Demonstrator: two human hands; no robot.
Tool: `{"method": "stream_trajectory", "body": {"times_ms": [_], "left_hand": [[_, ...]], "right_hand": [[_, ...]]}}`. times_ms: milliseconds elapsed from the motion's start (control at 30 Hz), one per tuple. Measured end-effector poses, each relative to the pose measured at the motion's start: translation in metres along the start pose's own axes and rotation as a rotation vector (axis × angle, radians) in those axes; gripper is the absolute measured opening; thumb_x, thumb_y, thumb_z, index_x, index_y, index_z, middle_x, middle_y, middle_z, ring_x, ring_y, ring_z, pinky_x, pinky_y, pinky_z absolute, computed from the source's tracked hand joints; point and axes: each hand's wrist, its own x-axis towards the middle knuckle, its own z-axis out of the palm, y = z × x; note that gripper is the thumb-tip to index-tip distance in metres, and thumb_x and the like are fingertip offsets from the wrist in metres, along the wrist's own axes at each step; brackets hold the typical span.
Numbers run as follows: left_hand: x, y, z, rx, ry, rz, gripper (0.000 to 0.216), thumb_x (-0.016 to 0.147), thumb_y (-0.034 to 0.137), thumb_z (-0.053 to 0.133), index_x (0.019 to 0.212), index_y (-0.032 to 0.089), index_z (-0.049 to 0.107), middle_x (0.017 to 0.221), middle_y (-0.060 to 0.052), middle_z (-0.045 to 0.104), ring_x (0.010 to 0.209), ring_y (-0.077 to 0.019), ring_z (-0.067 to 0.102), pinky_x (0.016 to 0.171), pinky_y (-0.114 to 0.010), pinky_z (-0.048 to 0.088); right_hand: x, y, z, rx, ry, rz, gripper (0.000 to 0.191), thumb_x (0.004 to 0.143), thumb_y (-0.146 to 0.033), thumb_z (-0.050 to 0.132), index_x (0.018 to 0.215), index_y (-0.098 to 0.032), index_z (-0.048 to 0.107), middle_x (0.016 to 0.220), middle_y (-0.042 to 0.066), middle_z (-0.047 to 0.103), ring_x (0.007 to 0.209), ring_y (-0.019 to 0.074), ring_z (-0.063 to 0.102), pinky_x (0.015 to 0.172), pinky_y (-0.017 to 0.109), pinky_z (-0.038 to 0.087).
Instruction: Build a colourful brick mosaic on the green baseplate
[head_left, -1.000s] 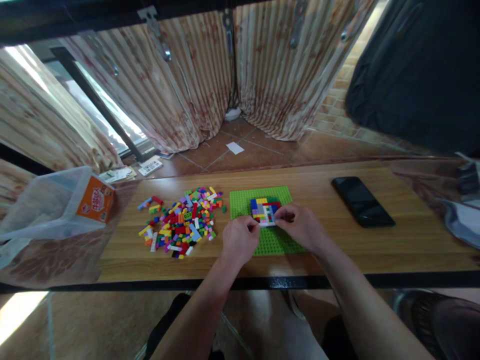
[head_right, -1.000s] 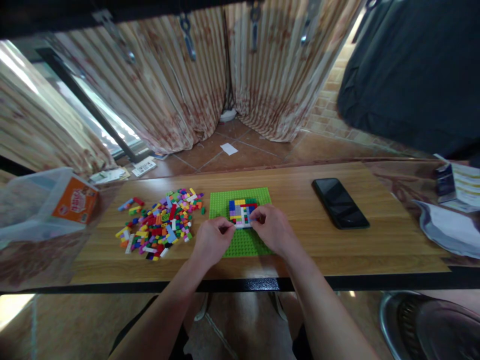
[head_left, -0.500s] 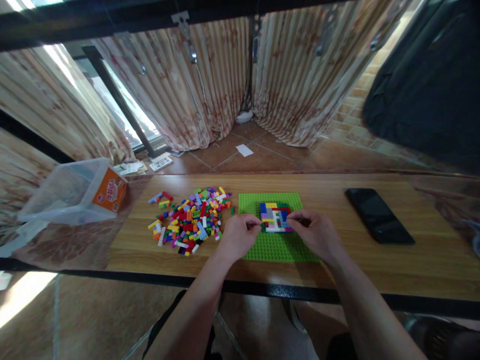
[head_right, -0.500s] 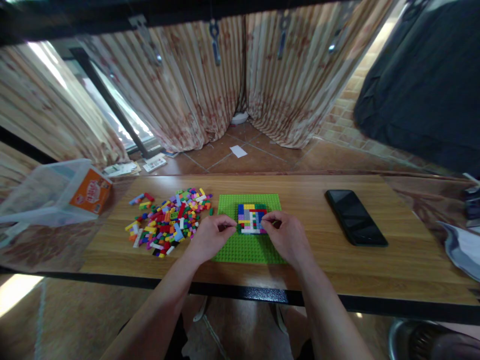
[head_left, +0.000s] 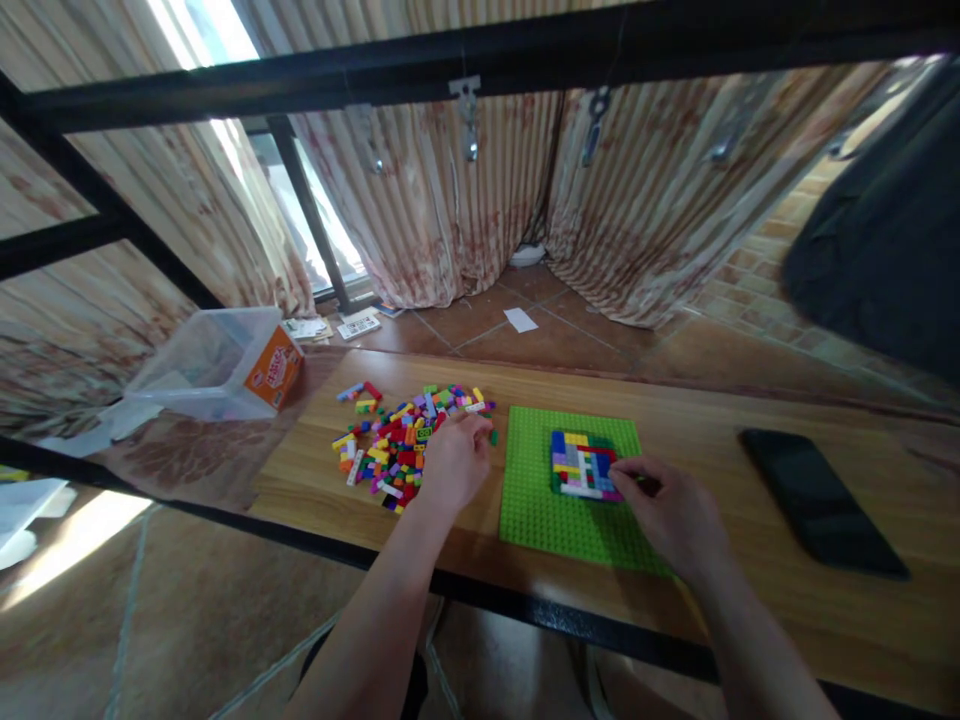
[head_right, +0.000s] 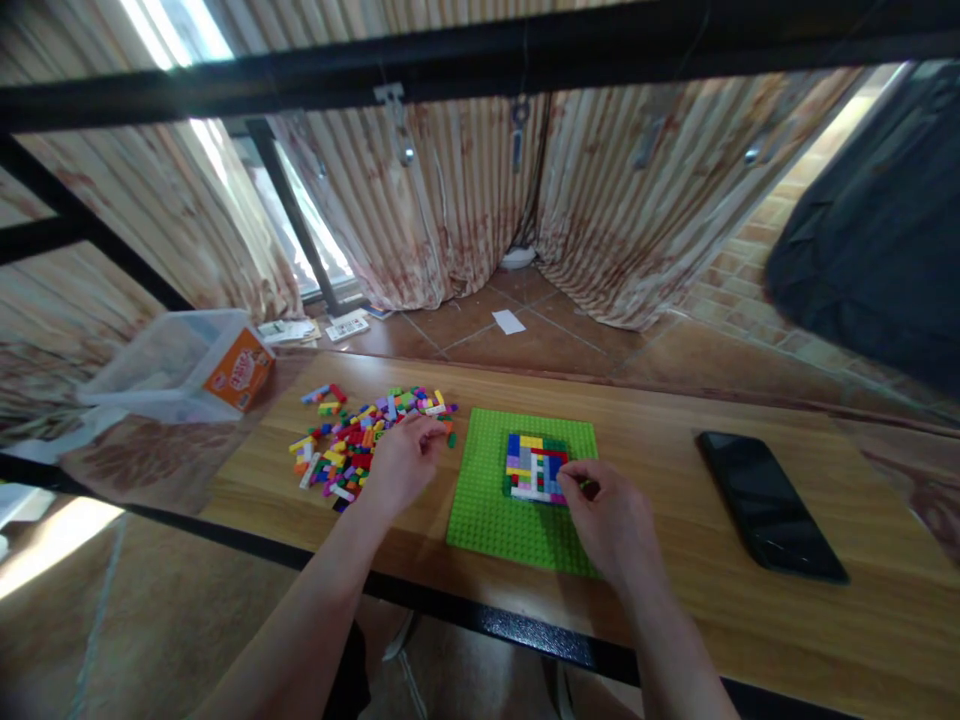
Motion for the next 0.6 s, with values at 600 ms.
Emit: {"method": "stream_trajectory", "body": {"times_ms": [600], "left_hand": [[-0.002, 0.024, 0.011, -0.143, -0.141, 0.043, 0.022, 0.084, 0.012, 0.056, 0.103, 0.016, 0.065, 0.105, -0.009, 0.066, 0.100, -0.0216, 0.061, 0.092, -0.038, 0.050]], "right_hand": [[-0.003, 0.003, -0.001, 0.065, 0.119, -0.073, 0.031, 0.080, -0.049, 0.057, 0.082, -0.021, 0.071, 0.074, 0.005, 0.070, 0.063, 0.0202, 0.063, 0.061, 0.033, 0.047]]}}
